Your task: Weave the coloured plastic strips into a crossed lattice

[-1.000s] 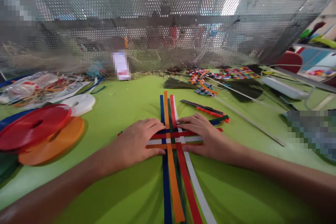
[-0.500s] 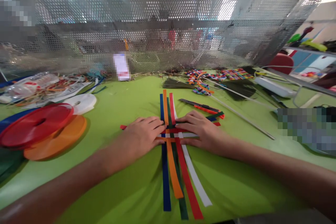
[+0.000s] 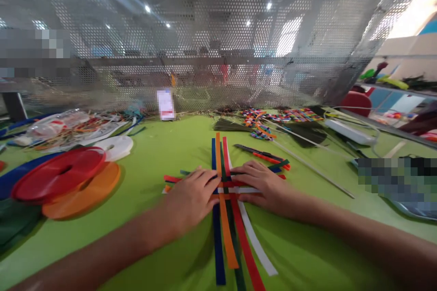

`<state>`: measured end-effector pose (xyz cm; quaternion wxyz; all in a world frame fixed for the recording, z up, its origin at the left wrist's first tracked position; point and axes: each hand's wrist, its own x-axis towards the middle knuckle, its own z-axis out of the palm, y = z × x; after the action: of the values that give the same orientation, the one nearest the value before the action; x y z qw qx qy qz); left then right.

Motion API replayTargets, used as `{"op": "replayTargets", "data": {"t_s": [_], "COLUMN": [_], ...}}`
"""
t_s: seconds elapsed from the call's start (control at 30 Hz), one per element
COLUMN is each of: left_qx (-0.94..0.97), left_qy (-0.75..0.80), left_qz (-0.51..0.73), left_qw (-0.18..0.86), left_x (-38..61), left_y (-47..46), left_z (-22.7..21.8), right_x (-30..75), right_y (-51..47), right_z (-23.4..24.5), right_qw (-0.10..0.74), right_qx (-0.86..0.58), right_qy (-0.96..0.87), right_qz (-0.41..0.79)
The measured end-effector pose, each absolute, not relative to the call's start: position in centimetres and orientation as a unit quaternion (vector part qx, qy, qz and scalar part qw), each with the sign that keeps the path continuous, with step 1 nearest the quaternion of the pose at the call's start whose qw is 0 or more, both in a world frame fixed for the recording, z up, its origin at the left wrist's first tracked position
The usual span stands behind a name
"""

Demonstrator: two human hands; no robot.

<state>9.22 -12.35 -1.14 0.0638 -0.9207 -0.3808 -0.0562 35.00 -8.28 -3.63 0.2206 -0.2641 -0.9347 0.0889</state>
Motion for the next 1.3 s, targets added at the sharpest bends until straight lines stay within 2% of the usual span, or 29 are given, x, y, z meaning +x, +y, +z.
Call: {"op": "replayTargets", "data": {"t_s": [0.23, 0.5, 0.83, 1.0, 1.3], "left_qx": [-0.901, -0.903, -0.886, -0.889, -0.892], "left_qy": [-0.418, -0.411, -0.425, -0.425, -0.413], "left_qz": [-0.112, -0.116, -0.156, -0.149, -0.12], "left_qw": [-0.041, -0.054, -0.1, -0.085, -0.138], "left_x": [8.2, 8.1, 8.0, 8.1, 7.6], "left_y": [-10.8, -10.3, -10.4, -10.6, -10.7], "left_z": [-1.2, -1.3, -1.8, -1.6, -1.0], "right_x": [34.7, 34.5, 34.3, 34.3, 34.4], "right_y": [-8.5, -8.4, -8.2, -7.7, -8.3], "right_z": [-4.2, -4.4, -4.4, -4.8, -3.7], "right_qw": [0.246, 0.25, 0.263, 0.267, 0.192], "right_qx": [-0.271, -0.268, -0.276, -0.292, -0.333], "right_qy": [-0.929, -0.929, -0.916, -0.906, -0.905], "right_qz": [0.061, 0.054, 0.124, 0.152, 0.182]}}
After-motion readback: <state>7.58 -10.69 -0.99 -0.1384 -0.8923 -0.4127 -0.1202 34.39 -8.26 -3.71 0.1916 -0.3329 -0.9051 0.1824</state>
